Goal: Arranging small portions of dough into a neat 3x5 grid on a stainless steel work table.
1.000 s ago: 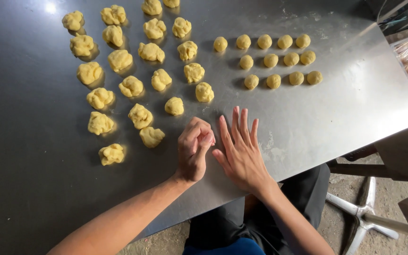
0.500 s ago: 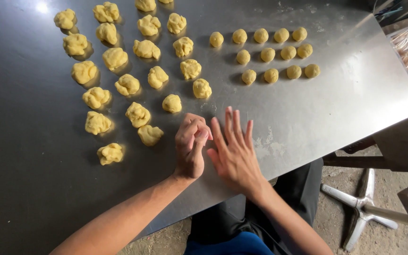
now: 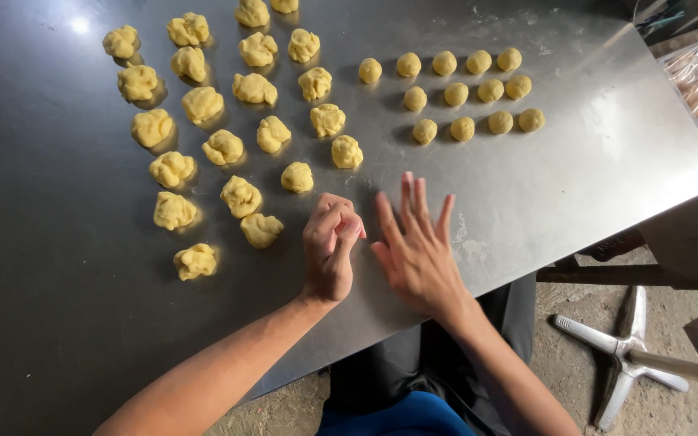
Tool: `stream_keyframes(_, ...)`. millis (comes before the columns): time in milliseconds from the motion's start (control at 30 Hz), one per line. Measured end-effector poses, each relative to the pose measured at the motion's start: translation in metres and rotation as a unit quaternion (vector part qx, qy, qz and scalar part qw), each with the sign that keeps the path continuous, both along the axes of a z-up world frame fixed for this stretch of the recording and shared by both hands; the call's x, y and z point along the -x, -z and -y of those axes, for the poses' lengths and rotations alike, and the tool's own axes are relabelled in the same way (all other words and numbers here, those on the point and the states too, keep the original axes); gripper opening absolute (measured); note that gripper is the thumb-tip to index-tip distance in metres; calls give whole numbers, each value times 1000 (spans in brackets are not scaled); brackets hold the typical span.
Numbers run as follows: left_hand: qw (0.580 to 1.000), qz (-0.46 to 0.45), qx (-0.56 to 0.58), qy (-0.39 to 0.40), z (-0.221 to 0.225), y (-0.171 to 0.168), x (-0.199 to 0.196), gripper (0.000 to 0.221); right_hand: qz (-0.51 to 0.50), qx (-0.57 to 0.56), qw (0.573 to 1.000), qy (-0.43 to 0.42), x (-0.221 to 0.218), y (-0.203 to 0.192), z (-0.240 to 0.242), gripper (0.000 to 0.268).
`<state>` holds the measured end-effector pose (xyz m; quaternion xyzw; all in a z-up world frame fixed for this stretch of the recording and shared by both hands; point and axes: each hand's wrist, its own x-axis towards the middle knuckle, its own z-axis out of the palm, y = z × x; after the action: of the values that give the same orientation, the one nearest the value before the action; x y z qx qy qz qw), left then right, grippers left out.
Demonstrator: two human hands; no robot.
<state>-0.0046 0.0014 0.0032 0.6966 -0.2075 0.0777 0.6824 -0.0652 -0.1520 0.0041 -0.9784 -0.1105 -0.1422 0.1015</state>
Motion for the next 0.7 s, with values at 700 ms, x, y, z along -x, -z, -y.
stream_keyframes(700,1000,-17,24,1,-2,-12,0,50,-38,16,999,26,50,-8,17,71)
